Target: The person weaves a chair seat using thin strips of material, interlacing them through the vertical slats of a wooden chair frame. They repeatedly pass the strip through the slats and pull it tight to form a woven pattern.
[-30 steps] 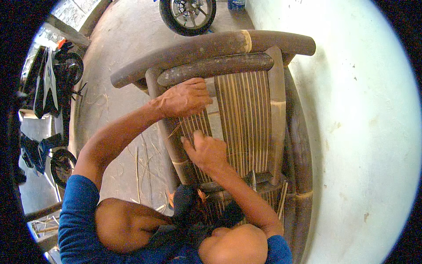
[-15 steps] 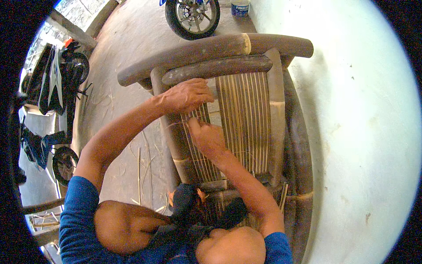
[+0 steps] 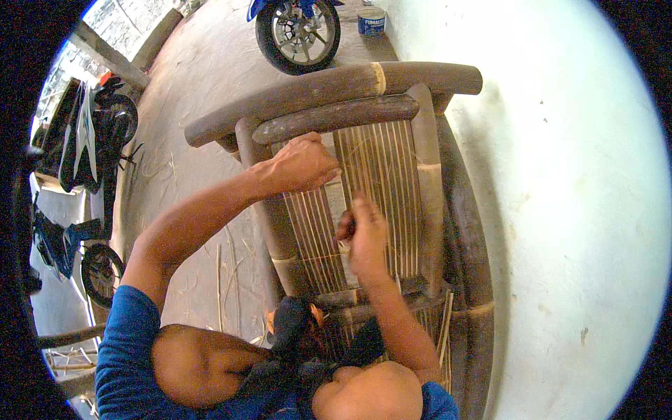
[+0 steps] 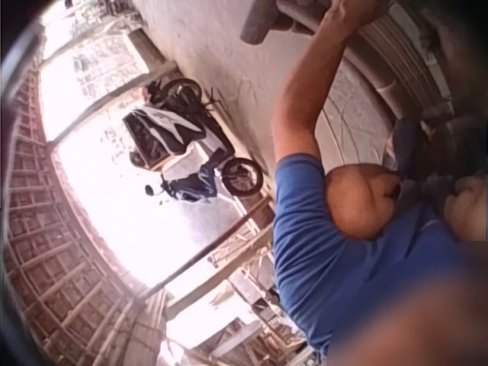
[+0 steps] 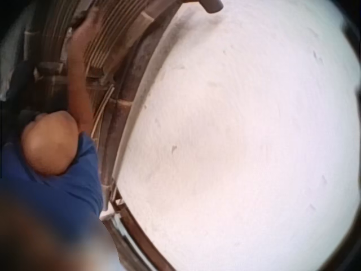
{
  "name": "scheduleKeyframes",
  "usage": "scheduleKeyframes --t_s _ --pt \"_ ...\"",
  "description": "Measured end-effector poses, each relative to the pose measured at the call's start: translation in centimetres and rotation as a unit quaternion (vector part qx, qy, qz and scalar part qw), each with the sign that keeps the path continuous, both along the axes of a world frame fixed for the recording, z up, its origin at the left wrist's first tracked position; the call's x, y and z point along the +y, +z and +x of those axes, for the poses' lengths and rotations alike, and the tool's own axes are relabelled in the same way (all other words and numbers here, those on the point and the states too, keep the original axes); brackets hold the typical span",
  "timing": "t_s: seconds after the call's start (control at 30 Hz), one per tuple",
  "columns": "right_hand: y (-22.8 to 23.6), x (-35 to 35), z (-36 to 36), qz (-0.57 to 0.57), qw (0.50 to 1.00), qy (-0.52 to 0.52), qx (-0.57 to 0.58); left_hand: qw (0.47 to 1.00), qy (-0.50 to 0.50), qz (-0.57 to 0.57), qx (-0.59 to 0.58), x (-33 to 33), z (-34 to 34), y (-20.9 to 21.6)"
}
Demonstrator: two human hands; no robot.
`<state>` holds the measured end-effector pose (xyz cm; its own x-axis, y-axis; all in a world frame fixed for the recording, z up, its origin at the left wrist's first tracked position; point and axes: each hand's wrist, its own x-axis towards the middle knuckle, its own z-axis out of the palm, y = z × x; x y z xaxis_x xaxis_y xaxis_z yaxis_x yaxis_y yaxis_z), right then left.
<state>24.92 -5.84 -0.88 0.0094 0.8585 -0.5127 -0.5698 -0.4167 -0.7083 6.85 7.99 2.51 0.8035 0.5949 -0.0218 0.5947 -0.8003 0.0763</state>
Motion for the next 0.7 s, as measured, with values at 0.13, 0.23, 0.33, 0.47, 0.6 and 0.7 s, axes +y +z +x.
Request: scheduleKeyframes --t_s 0.13,0.23,0.33,0.47,0.6,0.7 --pt "-2.3 -1.5 -3.0 0.014 0.991 0.085 0.100 0.994 0.048 -0.043 -0.087 0.0 0.5 0.4" --pt "-3.7 -0.6 -4.4 0.018 0.981 0.071 0.177 0.990 0.072 -0.093 -0.080 0.5 0.7 0.5" --pt "-4.2 0.8 -5.7 0.017 0.968 0.023 0.250 0.994 0.033 -0.095 -0.051 0.7 0.8 0.5" --pt "-4.0 2.6 -7.3 0.017 0.953 -0.018 0.303 0.996 0.036 -0.041 0.073 -0.2 1.3 0.5" --pt "-4.0 3.6 -7.8 0.013 0.948 -0.036 0.315 0.987 0.053 -0.026 0.150 -1.1 2.3 0.4" --pt "-4.3 3.6 -7.2 -0.027 0.931 -0.038 0.362 0.982 0.045 -0.035 0.180 -1.1 2.5 0.2"
